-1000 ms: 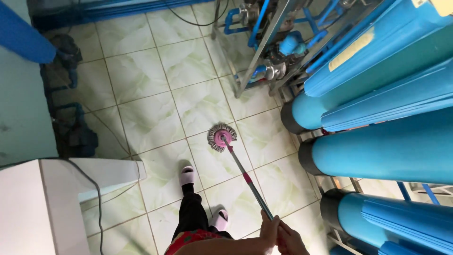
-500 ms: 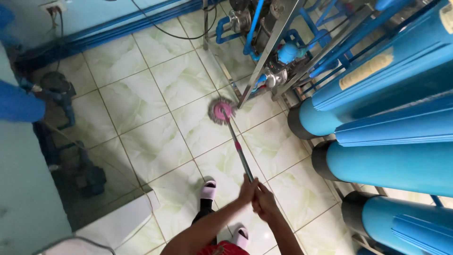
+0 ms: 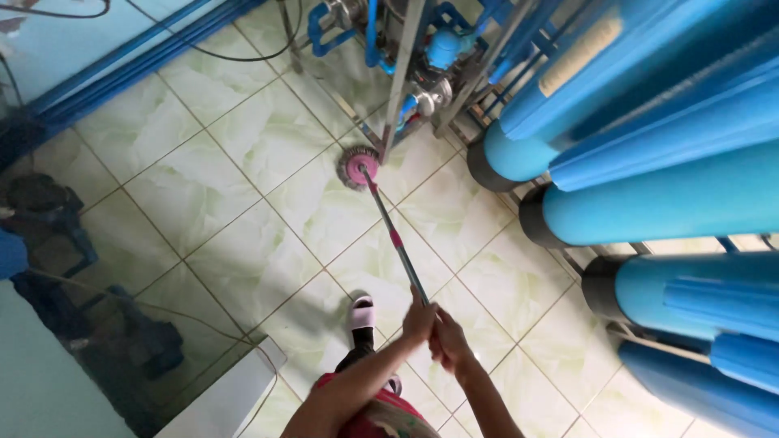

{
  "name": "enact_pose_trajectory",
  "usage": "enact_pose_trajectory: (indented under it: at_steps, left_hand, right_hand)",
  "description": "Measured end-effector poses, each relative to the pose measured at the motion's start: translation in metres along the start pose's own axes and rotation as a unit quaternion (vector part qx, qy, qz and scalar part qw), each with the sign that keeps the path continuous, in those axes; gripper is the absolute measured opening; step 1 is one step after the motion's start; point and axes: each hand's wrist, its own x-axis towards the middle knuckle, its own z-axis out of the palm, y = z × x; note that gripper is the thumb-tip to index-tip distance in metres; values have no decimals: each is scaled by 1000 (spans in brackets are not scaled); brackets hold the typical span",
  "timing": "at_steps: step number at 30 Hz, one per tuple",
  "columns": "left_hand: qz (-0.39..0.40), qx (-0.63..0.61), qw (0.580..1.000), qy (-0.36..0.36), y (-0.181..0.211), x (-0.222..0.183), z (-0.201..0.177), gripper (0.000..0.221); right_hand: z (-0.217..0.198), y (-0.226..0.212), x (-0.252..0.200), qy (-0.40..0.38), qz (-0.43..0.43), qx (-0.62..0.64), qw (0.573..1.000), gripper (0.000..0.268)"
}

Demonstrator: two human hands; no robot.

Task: The recorder is mopping the tiled floor in a water production facility.

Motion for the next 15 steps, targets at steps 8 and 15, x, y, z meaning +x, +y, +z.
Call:
enact_pose_trajectory:
  at_steps: [8,15]
  left_hand:
    - [-80,29,988,-127,-60,-218,71,98]
    - [-54,76,979,-180,-98,-229,59,98]
  right_hand:
    - [-102,180,-125,81,35,87,992,51]
    - [-87,230,-122,146,28,250,957,52]
